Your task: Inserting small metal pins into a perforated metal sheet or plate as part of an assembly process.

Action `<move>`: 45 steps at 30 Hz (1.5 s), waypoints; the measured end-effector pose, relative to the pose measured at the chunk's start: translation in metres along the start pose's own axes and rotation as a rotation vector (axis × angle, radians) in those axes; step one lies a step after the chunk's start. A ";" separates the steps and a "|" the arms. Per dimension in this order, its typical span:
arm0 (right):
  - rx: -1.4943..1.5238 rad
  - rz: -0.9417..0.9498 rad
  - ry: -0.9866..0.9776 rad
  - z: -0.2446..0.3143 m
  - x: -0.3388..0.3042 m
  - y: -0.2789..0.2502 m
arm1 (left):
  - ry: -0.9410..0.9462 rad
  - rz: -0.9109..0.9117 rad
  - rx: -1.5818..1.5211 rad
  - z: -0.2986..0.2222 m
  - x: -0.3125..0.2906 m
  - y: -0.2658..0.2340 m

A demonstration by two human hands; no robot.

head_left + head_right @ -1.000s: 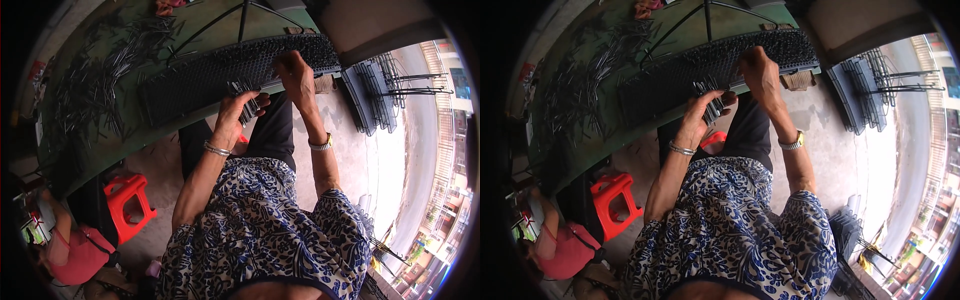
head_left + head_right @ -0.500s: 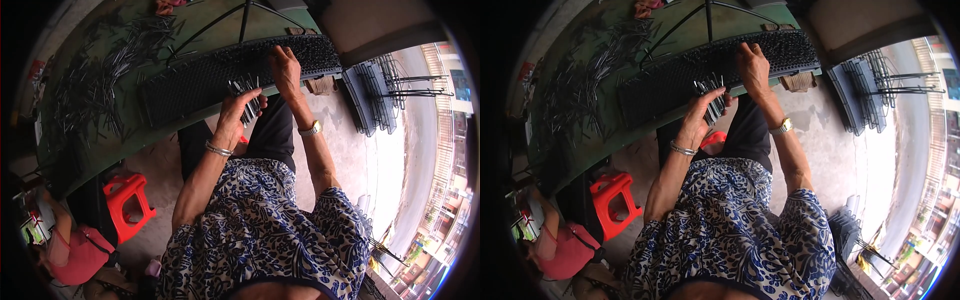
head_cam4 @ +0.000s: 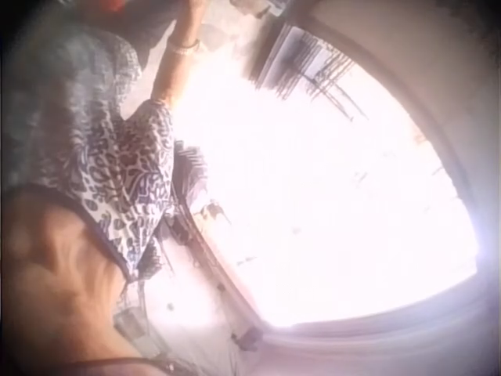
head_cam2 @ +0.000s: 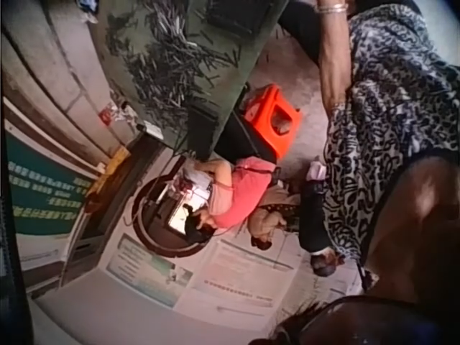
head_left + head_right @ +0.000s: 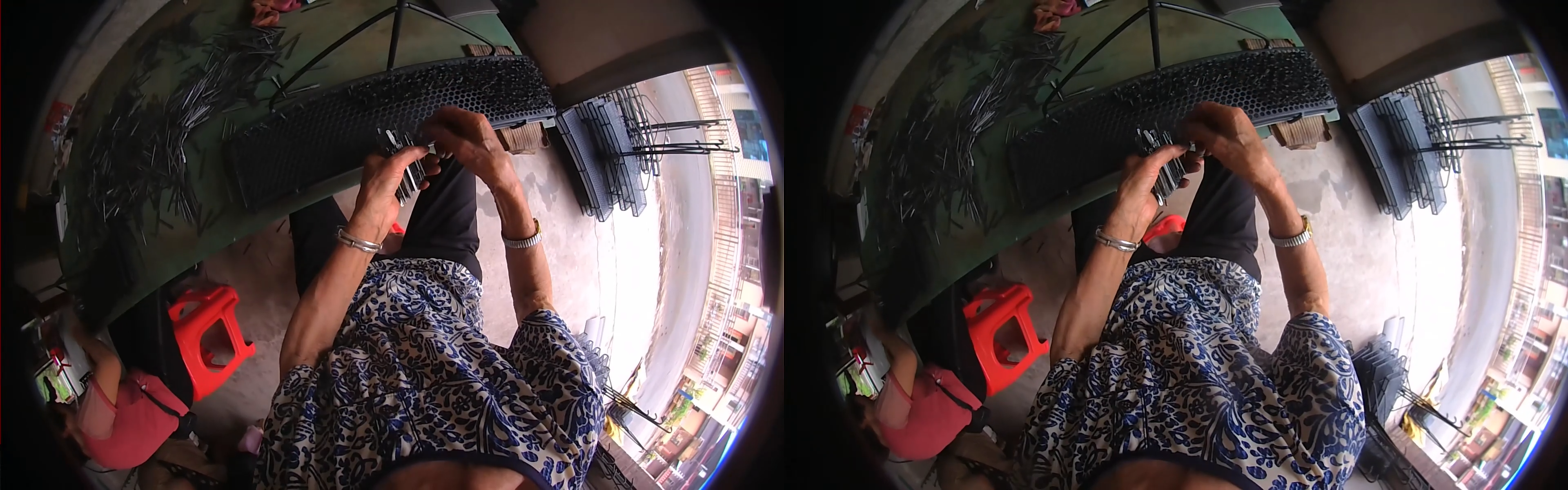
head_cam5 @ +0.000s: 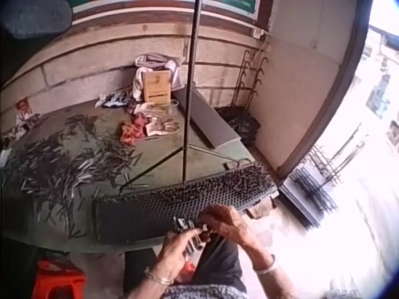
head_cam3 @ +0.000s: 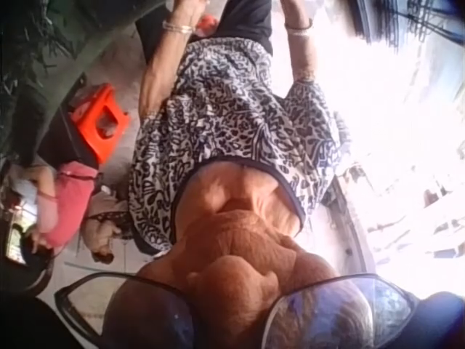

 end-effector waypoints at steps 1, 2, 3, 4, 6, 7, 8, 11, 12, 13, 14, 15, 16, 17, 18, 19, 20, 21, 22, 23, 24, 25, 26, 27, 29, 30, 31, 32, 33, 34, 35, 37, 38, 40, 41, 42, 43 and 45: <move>0.002 0.002 -0.002 -0.001 0.001 0.001 | 0.002 -0.003 0.001 0.000 0.001 -0.001; -0.031 -0.154 0.000 -0.003 0.003 -0.003 | -0.004 0.001 -0.029 0.001 0.002 -0.004; -0.066 -0.315 0.005 -0.005 0.002 -0.007 | -0.014 0.009 -0.059 0.000 0.003 -0.003; -0.067 -0.316 0.007 -0.007 0.005 -0.008 | -0.016 0.010 -0.059 0.000 0.004 -0.001; -0.413 -0.722 -0.206 -0.004 0.011 -0.020 | -0.061 0.015 -0.141 0.000 0.006 0.002; -0.410 -0.768 -0.260 -0.006 0.017 -0.022 | -0.062 0.016 -0.140 0.001 0.008 0.004; -0.410 -0.769 -0.259 -0.015 0.025 -0.024 | -0.064 0.024 -0.160 0.005 0.010 0.005; -0.478 -0.831 -0.386 -0.027 0.040 -0.024 | -0.060 0.052 -0.143 0.007 0.012 0.003; -0.478 -0.830 -0.386 -0.029 0.043 -0.023 | -0.057 0.076 -0.106 0.007 0.013 0.002; -0.498 -0.806 -0.393 -0.031 0.047 -0.022 | -0.057 0.075 -0.107 0.007 0.013 0.002; -0.519 -0.783 -0.399 -0.034 0.048 -0.021 | -0.050 0.068 -0.072 0.008 0.014 0.001; -0.551 -0.724 -0.324 -0.035 0.048 -0.019 | -0.044 0.060 -0.037 0.007 0.013 0.001; -0.552 -0.723 -0.323 -0.034 0.047 -0.017 | -0.045 0.060 -0.038 0.006 0.012 0.001; -0.710 -0.712 -0.269 -0.033 0.047 -0.013 | -0.049 0.049 -0.016 0.005 0.012 0.001; -0.866 -0.698 -0.215 -0.032 0.048 -0.009 | -0.050 0.038 0.007 0.003 0.011 0.001; -0.836 -0.661 -0.106 -0.034 0.048 -0.009 | -0.050 0.040 0.008 0.004 0.011 0.001; -0.838 -0.665 -0.105 -0.032 0.044 -0.009 | -0.035 0.053 0.020 0.005 0.012 0.002; -0.776 -0.686 -0.114 -0.027 0.040 -0.008 | -0.016 0.060 0.030 0.003 0.012 0.001; -0.714 -0.709 -0.122 -0.022 0.035 -0.009 | -0.014 0.060 0.029 0.002 0.011 0.001; -0.715 -0.709 -0.124 -0.017 0.030 -0.015 | -0.012 0.051 0.042 0.001 0.010 0.002; -0.574 -0.455 -0.036 -0.018 0.027 -0.020 | -0.007 0.035 0.055 -0.001 0.007 0.000; -0.432 -0.208 0.056 -0.016 0.022 -0.019 | -0.007 0.036 0.056 -0.001 0.006 0.000; -0.430 -0.209 0.056 -0.009 0.013 -0.017 | -0.007 0.019 0.061 -0.001 0.004 -0.001; -0.326 -0.095 0.024 0.000 0.003 -0.011 | -0.006 0.008 0.066 -0.001 0.005 0.000; -0.170 0.046 -0.005 -0.001 -0.001 -0.007 | 0.006 0.017 0.070 -0.001 0.005 0.001; -0.170 0.041 -0.003 0.000 -0.004 -0.007 | 0.016 0.025 0.071 0.000 0.005 0.003; -0.103 0.025 0.003 0.002 -0.006 -0.007 | 0.014 0.028 0.072 0.000 0.005 0.005; -0.036 0.010 0.009 0.003 -0.007 -0.008 | 0.016 0.025 0.057 0.000 0.005 0.007; -0.035 0.008 0.008 0.000 -0.007 -0.009 | 0.019 0.022 0.043 -0.001 0.006 0.008; -0.033 -0.071 -0.007 -0.004 -0.007 -0.014 | 0.020 0.023 0.045 -0.002 0.007 0.008; -0.032 -0.150 -0.021 -0.007 -0.006 -0.018 | 0.011 0.013 0.011 -0.002 0.008 0.007; -0.149 -0.383 -0.052 -0.003 0.002 -0.020 | -0.002 -0.002 -0.022 0.000 0.008 0.006; -0.270 -0.615 -0.083 0.000 0.004 -0.024 | -0.022 -0.007 -0.023 0.000 0.009 0.006; -0.312 -0.701 -0.136 -0.009 0.016 -0.032 | -0.043 -0.006 -0.022 0.001 0.011 0.008; -0.396 -0.763 -0.243 -0.017 0.023 -0.036 | -0.049 0.008 -0.026 0.003 0.011 0.010; -0.480 -0.821 -0.349 -0.025 0.030 -0.038 | -0.055 0.020 -0.030 0.005 0.012 0.011; -0.461 -0.826 -0.364 -0.030 0.035 -0.038 | -0.057 0.022 -0.030 0.005 0.013 0.013; -0.510 -0.833 -0.395 -0.033 0.042 -0.037 | -0.053 0.041 -0.021 0.004 0.013 0.016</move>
Point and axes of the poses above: each hand's wrist, its own x-axis towards the middle knuckle, its own y-axis out of the palm, z = x × y, the point moved 3 cm from there along x, towards the middle knuckle, and after that the axes turned 4 degrees about y, right-handed, at the moved point
